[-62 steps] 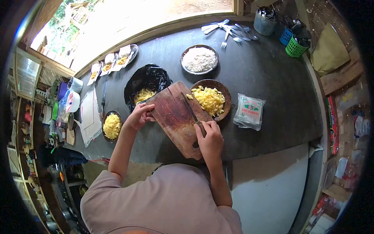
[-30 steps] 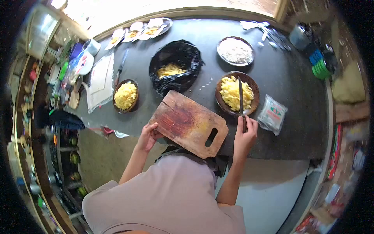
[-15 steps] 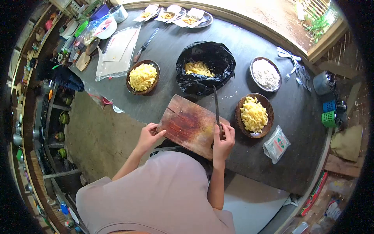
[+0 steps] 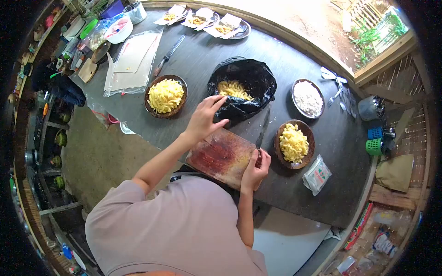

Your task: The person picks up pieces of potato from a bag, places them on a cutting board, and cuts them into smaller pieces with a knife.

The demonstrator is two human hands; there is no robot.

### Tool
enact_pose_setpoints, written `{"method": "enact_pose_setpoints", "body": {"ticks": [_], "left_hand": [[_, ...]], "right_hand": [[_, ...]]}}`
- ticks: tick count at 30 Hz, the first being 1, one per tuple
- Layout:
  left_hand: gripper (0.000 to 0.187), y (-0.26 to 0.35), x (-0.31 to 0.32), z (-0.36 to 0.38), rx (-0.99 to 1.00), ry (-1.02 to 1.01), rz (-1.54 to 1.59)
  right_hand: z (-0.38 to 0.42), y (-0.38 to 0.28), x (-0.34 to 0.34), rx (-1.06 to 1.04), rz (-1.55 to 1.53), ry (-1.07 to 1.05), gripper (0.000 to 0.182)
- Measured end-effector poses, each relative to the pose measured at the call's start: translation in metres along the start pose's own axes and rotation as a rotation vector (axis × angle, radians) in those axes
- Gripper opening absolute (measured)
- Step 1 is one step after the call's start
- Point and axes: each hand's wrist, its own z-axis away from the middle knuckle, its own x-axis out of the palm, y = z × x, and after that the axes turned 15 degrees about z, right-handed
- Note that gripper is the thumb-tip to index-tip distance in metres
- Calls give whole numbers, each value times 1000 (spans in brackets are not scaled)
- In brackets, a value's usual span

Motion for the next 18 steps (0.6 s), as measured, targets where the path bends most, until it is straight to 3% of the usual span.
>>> {"method": "enact_pose_setpoints", "body": {"ticks": [3, 5, 10, 15, 18], "left_hand": [[63, -22, 17, -20, 57, -24, -155], [54, -34, 23, -22, 23, -189, -191], [22, -39, 36, -5, 160, -77, -26], [26, -43, 44, 11, 177, -189, -1], [32, -31, 31, 15, 197, -221, 17]], "right_hand": [[-5, -6, -6, -36, 126, -27, 32], [-6, -15, -15, -40, 235, -48, 31], [-4, -52, -27, -37, 422, -106, 30], [-17, -83, 3, -286, 559, -181, 31], [-13, -106, 21, -243, 631, -163, 33]]}}
